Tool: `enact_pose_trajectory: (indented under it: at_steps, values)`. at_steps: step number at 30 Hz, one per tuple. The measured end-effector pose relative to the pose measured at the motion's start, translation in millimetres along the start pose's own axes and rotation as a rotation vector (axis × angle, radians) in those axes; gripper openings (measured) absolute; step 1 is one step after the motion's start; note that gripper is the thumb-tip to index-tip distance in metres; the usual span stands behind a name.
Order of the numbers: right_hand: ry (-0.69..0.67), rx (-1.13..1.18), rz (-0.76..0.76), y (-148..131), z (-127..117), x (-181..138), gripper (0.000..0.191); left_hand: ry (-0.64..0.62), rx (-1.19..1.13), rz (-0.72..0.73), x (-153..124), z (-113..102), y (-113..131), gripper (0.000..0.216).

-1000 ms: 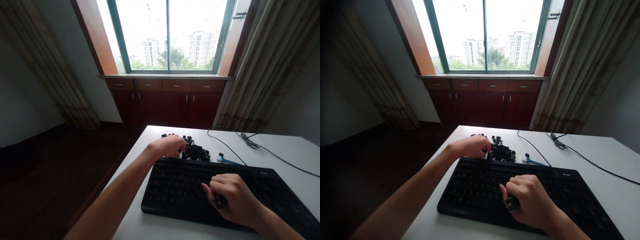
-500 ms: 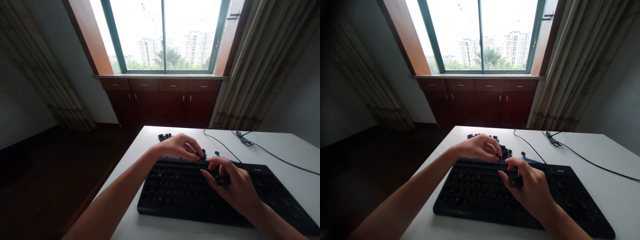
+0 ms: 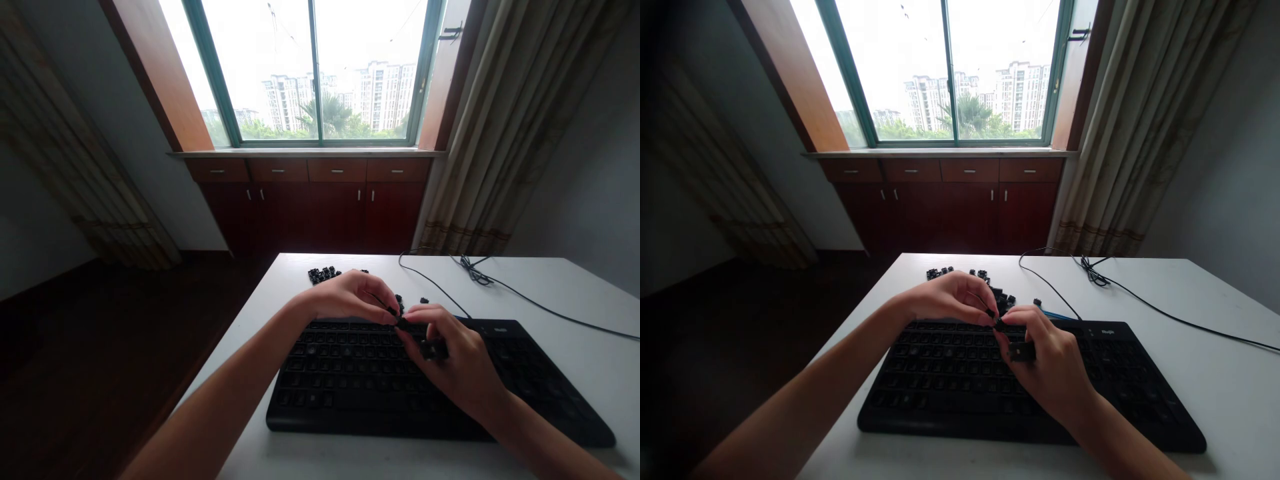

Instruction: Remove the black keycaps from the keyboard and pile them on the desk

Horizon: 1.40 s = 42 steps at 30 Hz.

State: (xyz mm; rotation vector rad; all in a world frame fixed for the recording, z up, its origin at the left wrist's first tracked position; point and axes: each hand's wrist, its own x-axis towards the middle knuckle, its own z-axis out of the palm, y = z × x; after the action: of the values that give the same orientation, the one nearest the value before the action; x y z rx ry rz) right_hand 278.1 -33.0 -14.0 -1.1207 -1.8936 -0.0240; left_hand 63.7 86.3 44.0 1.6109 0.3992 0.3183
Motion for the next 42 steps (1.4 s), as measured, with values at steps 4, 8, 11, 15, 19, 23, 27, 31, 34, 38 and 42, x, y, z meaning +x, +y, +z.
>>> enact_pose_trajectory:
  at_steps: [4, 8, 11, 15, 19, 23, 27, 31, 34, 38, 42]
  values:
    - [-0.019, 0.001, 0.022, 1.1, 1.0, -0.4, 0.018, -0.017, 0.180, -0.028, -4.6, -3.1, 4.3, 0.032]
    - [-0.041, -0.025, 0.024, 0.9, 0.1, 0.6, 0.016, -0.034, 0.293, -0.074, -6.1, -5.3, 5.2, 0.033]
    - [-0.047, -0.033, 0.024, 0.2, -1.0, 1.1, 0.015, -0.042, 0.346, -0.084, -5.9, -6.6, 4.5, 0.035]
    - [-0.049, -0.038, 0.013, 0.0, -1.6, 0.9, 0.016, -0.050, 0.389, -0.089, -6.1, -8.4, 3.2, 0.038]
    - [-0.057, -0.024, 0.009, 1.0, -1.0, 0.7, 0.017, -0.071, 0.384, -0.084, -6.7, -9.6, 3.3, 0.037]
    - [-0.050, 0.004, -0.003, 2.0, 0.3, 0.8, 0.016, -0.063, 0.400, -0.090, -6.9, -9.5, 5.7, 0.034]
    - [-0.048, 0.028, -0.011, 1.0, 0.2, 1.5, 0.014, -0.056, 0.397, -0.157, -7.3, -9.8, 7.5, 0.040]
    - [-0.078, 0.013, -0.005, -0.6, -1.0, 2.2, 0.017, -0.020, 0.527, -0.248, -9.4, -9.3, 10.5, 0.044]
    - [-0.120, 0.004, -0.031, -0.8, -1.5, 2.2, 0.020, -0.019, 0.693, -0.261, -11.0, -8.9, 11.7, 0.042]
    - [-0.187, 0.034, -0.047, 0.1, -1.2, 1.3, 0.015, -0.047, 0.631, -0.287, -10.5, -11.3, 5.6, 0.036]
    - [-0.224, 0.041, -0.038, 0.9, -0.6, 0.5, 0.015, -0.066, 0.567, -0.298, -8.9, -16.6, -1.7, 0.033]
